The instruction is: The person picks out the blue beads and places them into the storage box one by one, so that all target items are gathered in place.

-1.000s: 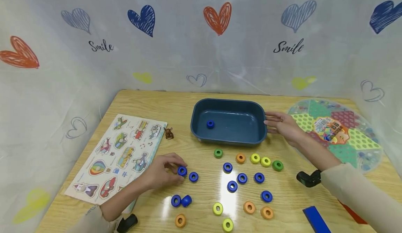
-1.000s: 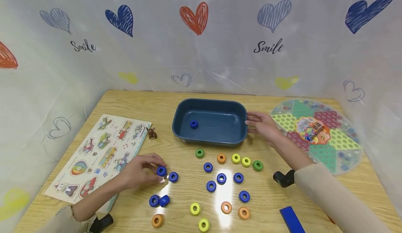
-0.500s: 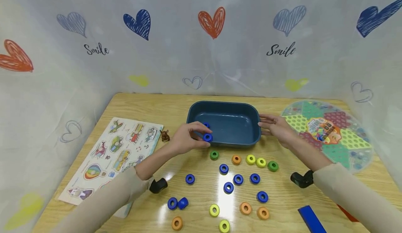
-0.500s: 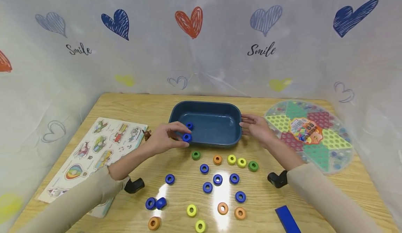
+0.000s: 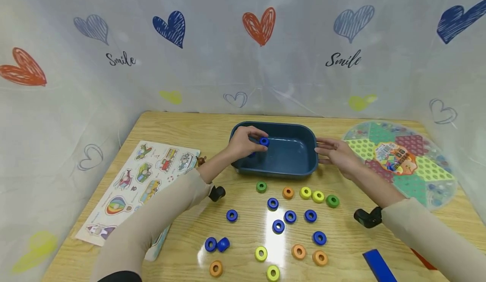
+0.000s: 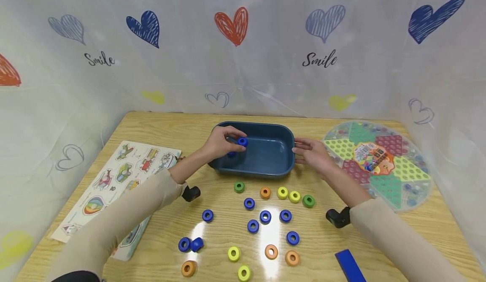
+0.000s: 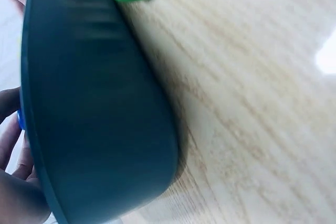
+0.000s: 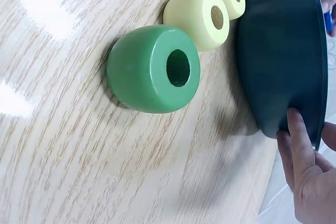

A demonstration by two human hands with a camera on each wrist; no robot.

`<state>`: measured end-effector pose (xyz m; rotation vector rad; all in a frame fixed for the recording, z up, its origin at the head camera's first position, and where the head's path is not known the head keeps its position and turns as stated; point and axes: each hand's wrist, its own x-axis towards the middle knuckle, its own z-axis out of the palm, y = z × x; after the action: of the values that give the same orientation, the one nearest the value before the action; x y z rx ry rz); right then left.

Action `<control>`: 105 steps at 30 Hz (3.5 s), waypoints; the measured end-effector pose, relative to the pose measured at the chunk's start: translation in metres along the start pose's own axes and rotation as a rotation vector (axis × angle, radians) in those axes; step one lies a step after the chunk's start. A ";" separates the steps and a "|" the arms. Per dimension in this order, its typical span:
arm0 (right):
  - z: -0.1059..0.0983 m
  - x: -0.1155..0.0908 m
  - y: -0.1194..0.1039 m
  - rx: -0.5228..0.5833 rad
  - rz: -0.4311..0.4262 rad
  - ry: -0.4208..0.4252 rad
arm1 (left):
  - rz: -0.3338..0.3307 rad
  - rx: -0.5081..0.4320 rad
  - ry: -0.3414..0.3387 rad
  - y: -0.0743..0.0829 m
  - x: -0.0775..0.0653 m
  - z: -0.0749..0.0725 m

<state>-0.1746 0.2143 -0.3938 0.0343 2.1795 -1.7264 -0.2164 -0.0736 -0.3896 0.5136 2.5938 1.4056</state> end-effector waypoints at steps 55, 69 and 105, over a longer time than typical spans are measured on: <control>-0.002 0.001 -0.001 0.024 0.024 -0.001 | 0.043 -0.105 -0.218 -0.036 -0.186 -0.005; -0.001 0.002 0.001 0.014 0.015 0.002 | 0.093 -0.157 -0.215 0.004 -0.145 -0.030; -0.002 0.001 0.001 0.024 0.007 0.001 | 0.001 0.106 -0.180 0.018 0.038 -0.041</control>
<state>-0.1761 0.2166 -0.3948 0.0495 2.1567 -1.7497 -0.2595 -0.0826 -0.3513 0.6249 2.5318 1.1682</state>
